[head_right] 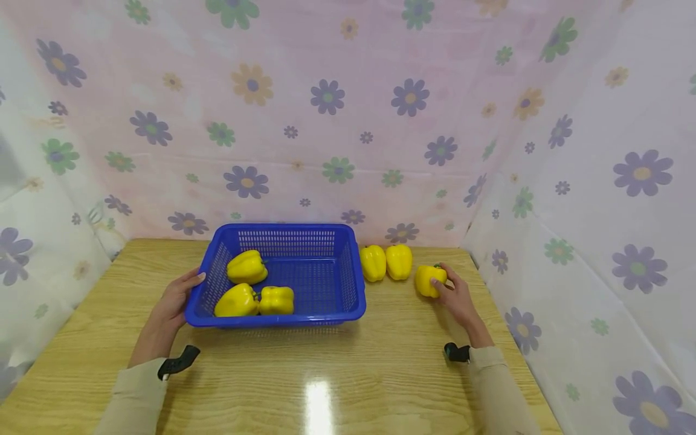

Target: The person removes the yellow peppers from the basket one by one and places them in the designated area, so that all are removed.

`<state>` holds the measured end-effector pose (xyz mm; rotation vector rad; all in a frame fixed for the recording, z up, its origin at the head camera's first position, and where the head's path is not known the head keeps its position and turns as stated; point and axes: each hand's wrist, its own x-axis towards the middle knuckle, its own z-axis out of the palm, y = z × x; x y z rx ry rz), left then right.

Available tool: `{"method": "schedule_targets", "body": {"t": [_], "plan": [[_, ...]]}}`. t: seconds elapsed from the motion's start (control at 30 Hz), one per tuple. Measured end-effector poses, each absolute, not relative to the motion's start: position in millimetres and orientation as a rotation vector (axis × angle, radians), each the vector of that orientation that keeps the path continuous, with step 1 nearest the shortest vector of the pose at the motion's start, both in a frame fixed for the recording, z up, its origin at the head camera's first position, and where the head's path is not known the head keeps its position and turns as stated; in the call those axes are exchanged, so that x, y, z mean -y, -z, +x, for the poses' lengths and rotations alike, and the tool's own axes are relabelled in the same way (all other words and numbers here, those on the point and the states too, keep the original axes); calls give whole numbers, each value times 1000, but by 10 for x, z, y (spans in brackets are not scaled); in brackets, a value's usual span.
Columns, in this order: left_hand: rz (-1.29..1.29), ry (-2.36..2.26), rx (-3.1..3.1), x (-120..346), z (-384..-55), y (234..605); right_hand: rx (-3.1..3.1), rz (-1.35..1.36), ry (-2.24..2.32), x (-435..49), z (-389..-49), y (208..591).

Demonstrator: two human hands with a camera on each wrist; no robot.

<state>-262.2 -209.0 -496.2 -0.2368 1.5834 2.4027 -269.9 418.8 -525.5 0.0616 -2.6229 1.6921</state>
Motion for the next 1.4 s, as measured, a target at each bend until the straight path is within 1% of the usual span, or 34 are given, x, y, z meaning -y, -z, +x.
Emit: {"method": "schedule_targets", "body": {"t": [0.2,0.37,0.73,1.07,1.4], "plan": [[-234,-2402,-1583,2092,-2619,4965,2654,133,-1652,-4207,-2840,5218],[-231,-2406,-1574,2093,-2618,4967,2640,202,-1716,-4214,-2947,5186],[-244,-2397,-1586,2090,-2621,4964,2692,113,-1707,-4205,-3130,5153],[-238,-2390,-1607,2100,-2614,4971,2767,75,-1859,-4189,-3244,5064],[-248,-2407,-1588,2085,-2610,4962,2824,-81,-1913,-4113,-3373,4939]]}}
